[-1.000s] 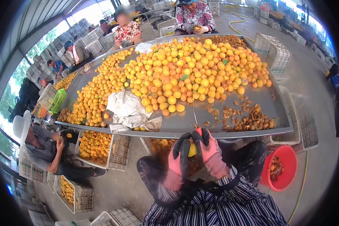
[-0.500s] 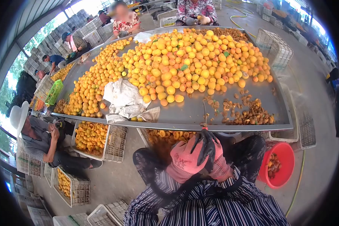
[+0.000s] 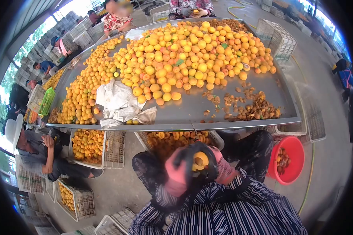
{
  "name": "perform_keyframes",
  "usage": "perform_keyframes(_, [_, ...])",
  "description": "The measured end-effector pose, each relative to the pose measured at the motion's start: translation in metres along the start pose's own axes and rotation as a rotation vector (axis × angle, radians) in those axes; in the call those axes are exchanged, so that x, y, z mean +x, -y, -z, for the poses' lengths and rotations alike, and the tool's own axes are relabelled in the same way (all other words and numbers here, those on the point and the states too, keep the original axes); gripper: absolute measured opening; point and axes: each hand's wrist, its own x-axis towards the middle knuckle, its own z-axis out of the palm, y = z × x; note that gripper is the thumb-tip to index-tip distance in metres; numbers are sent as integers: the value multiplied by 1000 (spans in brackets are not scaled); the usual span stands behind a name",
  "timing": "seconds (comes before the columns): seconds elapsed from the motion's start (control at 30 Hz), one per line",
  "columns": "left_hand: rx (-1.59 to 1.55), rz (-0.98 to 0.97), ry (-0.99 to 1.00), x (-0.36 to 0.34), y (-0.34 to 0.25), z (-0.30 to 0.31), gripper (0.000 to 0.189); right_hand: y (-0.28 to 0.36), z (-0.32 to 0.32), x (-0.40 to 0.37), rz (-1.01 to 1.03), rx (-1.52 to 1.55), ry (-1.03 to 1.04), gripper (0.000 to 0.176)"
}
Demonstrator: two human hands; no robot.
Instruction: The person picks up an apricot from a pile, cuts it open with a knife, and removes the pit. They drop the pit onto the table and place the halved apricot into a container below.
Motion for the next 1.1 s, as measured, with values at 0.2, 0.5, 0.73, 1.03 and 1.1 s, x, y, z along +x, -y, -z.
perform_keyframes(0.2, [-176,390,54,-24,64,30,50,-41,-24,-10,-167,11,101,66])
perform_keyframes(0.5, [-1175,606,-152,17,114,44,62,-28,-46,-6,-248,242,-203,25])
perform_keyframes(0.73, [143,-85,281,8,26,-4,28,0,-33,24,-433,219,-351,24])
perform_keyframes(1.03, [-836,547,150,-5,13,-5,41,36,20,38,-31,-60,-421,43])
perform_keyframes(1.1, [-1110,802,123,-3,19,1,52,32,24,39,-183,588,-444,39])
